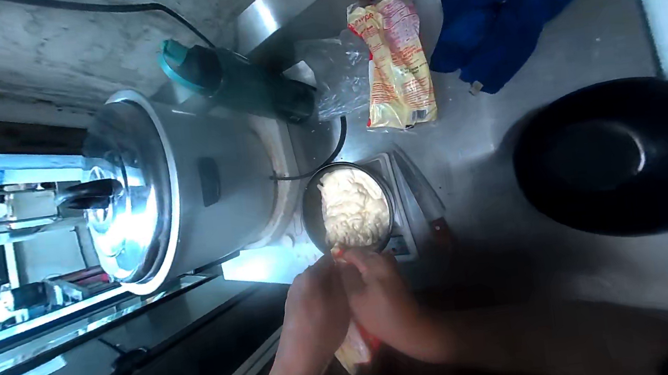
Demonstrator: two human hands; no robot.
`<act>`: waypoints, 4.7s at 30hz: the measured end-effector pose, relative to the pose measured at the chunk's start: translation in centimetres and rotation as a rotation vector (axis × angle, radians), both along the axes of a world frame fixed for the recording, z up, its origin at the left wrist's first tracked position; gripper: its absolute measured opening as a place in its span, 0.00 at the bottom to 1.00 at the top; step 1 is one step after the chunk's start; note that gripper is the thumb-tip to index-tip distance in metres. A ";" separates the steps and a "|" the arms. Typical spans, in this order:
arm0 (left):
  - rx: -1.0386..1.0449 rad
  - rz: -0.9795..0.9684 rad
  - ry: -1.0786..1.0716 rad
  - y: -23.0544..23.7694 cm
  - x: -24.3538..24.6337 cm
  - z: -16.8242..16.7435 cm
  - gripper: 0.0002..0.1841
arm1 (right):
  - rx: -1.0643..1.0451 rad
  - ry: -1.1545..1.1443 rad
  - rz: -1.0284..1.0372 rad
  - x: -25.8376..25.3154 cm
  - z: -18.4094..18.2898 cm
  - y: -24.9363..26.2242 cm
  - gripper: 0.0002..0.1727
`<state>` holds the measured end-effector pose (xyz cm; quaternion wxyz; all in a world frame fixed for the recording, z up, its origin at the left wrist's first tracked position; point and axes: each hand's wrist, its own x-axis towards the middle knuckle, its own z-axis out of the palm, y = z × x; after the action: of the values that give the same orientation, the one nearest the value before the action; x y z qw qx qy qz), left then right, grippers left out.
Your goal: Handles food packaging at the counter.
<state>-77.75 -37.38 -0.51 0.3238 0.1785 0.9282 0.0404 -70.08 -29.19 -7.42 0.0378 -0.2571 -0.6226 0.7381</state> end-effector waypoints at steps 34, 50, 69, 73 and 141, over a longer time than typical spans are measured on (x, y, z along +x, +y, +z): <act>-0.022 -0.121 -0.020 -1.7 -2.4 1.4 0.15 | -0.324 -0.082 0.245 0.8 0.1 1.2 0.16; 0.446 -0.356 0.071 -6.4 -3.4 -0.6 0.17 | 0.327 -0.158 -0.380 -2.3 2.8 -5.6 0.13; 1.066 0.348 -0.146 -17.0 -7.2 -4.8 0.22 | 0.962 -0.029 -0.025 -4.2 5.1 -2.4 0.19; 1.145 0.661 -0.170 -21.6 -6.6 -4.4 0.33 | 0.496 -0.126 0.254 -10.1 5.5 -8.5 0.15; 1.005 -0.202 -0.387 -24.3 -13.9 -10.9 0.16 | 0.462 -0.226 0.586 -13.6 2.5 -15.1 0.62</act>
<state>-91.63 -61.65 -11.38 0.3658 0.3890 0.6964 0.4794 -83.73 -44.25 -4.90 -0.1865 -0.1330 -0.8196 0.5251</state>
